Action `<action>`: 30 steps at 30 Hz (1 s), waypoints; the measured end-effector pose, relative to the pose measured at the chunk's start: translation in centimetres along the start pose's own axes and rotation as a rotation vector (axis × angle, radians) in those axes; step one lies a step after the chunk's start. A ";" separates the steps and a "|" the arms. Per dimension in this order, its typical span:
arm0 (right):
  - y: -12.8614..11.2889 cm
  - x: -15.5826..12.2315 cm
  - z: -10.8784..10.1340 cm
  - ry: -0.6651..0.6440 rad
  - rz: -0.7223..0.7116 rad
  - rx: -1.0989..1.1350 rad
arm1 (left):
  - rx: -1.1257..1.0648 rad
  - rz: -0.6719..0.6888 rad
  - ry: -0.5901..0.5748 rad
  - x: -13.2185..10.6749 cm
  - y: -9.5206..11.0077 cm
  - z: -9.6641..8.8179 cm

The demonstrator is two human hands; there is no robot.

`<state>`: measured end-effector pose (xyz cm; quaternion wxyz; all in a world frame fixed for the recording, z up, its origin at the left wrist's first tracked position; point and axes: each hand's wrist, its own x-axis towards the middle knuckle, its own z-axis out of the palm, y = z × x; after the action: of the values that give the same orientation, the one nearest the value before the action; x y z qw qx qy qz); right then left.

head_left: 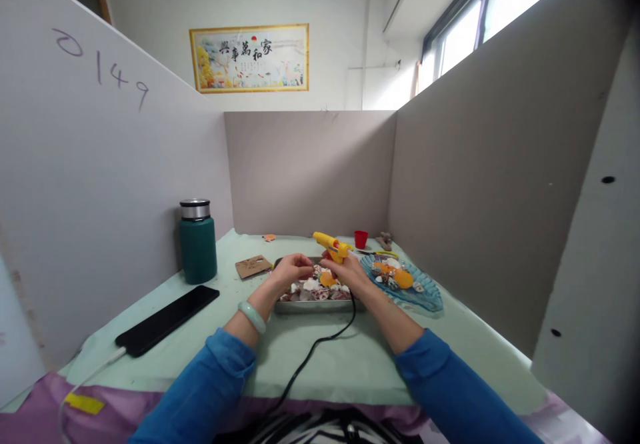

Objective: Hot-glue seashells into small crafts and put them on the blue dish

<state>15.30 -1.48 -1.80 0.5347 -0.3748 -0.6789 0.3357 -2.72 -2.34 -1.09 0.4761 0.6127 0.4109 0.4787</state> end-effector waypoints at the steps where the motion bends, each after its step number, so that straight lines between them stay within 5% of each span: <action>1: 0.0 0.0 0.0 0.000 -0.003 0.010 | -0.008 -0.004 -0.005 -0.1 0.1 0.1; 18: -1.2 -0.6 0.4 -0.045 0.086 0.193 | -0.108 0.009 -0.154 -0.4 0.3 0.2; 30: -1.2 -0.6 0.4 -0.029 0.091 0.248 | 0.013 0.079 0.025 -0.2 0.4 0.5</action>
<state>14.80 -2.61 -1.18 0.5512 -0.3315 -0.6222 0.4464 -2.26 -2.77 -0.76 0.4477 0.6254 0.3955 0.5020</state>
